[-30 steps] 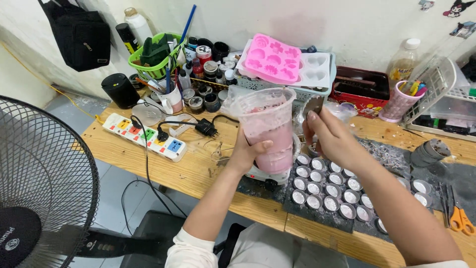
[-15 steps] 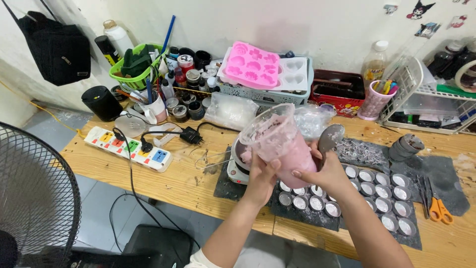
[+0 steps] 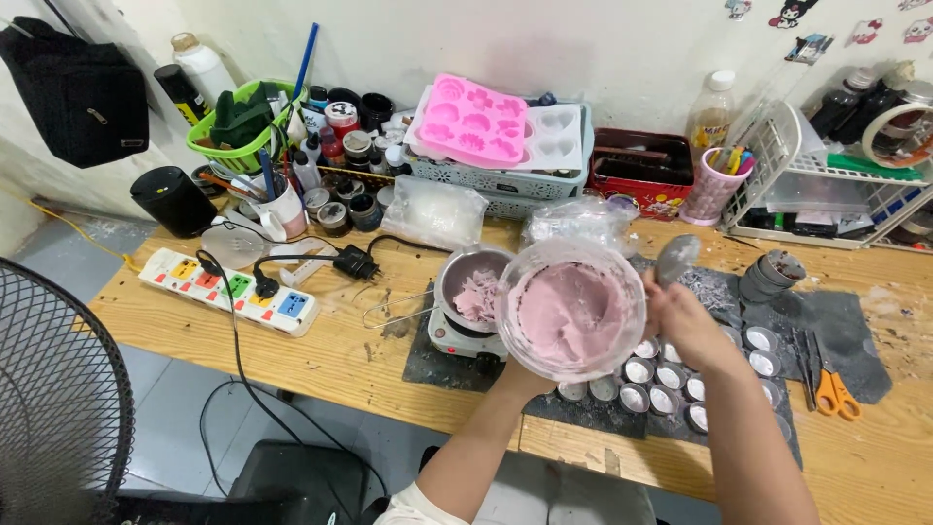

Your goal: The recorder is preparing pink wax melts by scooping solid wax into a melting pot on a digital scale and organizing small aluminum cups.

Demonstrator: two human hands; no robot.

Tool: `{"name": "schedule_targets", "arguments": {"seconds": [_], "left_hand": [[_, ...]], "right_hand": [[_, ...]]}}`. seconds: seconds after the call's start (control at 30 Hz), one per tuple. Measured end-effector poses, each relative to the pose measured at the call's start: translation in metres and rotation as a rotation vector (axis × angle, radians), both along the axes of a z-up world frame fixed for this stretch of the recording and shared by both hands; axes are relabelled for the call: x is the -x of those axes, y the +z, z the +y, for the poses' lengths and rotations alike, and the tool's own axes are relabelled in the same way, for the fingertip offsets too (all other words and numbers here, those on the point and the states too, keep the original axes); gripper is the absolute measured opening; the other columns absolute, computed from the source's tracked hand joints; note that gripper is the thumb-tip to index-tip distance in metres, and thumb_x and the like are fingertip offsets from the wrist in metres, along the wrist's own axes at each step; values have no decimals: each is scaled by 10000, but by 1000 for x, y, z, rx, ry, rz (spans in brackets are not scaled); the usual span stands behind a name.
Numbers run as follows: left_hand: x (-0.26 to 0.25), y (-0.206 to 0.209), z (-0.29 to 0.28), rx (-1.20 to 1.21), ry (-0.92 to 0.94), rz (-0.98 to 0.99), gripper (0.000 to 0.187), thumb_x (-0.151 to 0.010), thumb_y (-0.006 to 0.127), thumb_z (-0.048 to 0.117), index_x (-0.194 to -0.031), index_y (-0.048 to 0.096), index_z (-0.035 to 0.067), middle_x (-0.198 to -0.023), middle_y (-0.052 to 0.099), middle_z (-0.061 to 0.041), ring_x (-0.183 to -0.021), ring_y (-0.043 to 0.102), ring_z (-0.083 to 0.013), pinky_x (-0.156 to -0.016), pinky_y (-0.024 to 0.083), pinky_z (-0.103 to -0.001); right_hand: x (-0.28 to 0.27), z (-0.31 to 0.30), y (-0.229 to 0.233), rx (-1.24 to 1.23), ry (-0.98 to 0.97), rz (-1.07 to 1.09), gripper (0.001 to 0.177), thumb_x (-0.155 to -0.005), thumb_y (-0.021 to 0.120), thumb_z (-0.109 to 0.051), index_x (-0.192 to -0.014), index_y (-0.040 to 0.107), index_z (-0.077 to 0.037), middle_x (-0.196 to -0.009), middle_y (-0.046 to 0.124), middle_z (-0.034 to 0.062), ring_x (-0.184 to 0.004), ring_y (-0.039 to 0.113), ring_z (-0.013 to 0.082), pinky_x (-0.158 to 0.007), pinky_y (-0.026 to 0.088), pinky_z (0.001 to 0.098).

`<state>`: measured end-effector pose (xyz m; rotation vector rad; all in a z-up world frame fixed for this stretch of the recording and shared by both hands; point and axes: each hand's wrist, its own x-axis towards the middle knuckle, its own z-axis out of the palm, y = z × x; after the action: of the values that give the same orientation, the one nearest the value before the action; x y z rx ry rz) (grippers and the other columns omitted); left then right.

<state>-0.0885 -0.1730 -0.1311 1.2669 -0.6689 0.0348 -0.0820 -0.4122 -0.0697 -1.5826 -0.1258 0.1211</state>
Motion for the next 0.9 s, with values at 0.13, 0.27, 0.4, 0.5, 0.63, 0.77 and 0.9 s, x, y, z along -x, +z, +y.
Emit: {"name": "schedule_targets", "arguments": {"seconds": [0.13, 0.27, 0.4, 0.5, 0.63, 0.77, 0.9], "left_hand": [[0, 1, -3, -5, 65, -30, 963, -705, 942, 346, -1476, 471, 13, -1417, 593, -115, -1334, 577, -243, -1165, 487, -402], [-2, 7, -8, -20, 116, -65, 942, -716, 939, 328, -1474, 476, 16, -1413, 600, -119, -1331, 588, -245, -1169, 491, -401], [1, 12, -14, -34, 145, -98, 921, -727, 937, 310, -1472, 480, 19, -1410, 606, -122, -1328, 599, -247, -1172, 495, -401], [4, 24, -26, -37, 156, -125, 906, -736, 935, 296, -1471, 484, 21, -1407, 611, -125, -1325, 608, -249, -1175, 498, -400], [10, 40, -44, -38, 173, -149, 885, -747, 932, 278, -1469, 488, 24, -1404, 618, -129, -1322, 619, -251, -1178, 502, -400], [12, 62, -60, -44, 197, -178, 865, -758, 930, 260, -1468, 493, 27, -1400, 624, -133, -1319, 630, -252, -1182, 506, -399], [15, 73, -70, -46, 233, -202, 845, -770, 927, 242, -1466, 497, 30, -1397, 631, -136, -1316, 641, -254, -1186, 510, -399]], "right_hand": [[32, -14, 66, 95, -126, -22, 823, -760, -35, -906, -819, 361, -188, -718, 596, 38, -440, 310, 114, -322, 280, 262], [57, -12, 122, 262, -288, -141, 832, -894, 59, -890, -836, 373, -122, -658, 325, -13, -552, 260, 122, -480, 219, 283], [69, -32, 133, 442, -305, -112, 894, -969, 63, -808, -958, 585, -82, -696, 330, -13, -627, 296, 126, -592, 251, 295], [74, -25, 156, 577, -202, -171, 862, -1061, 130, -675, -1001, 725, -55, -845, 540, 44, -809, 490, 168, -767, 371, 335], [81, -3, 184, 804, -96, -93, 674, -1074, 296, -560, -1031, 737, -51, -1036, 735, 105, -1018, 658, 229, -925, 503, 381], [89, -1, 184, 834, -106, 52, 624, -1055, 282, -499, -1153, 753, -101, -1158, 755, 87, -1107, 668, 236, -1007, 477, 374], [86, -15, 168, 795, -50, 52, 566, -1041, 341, -448, -1160, 774, -104, -1091, 788, 87, -1045, 685, 234, -979, 508, 372]]}}
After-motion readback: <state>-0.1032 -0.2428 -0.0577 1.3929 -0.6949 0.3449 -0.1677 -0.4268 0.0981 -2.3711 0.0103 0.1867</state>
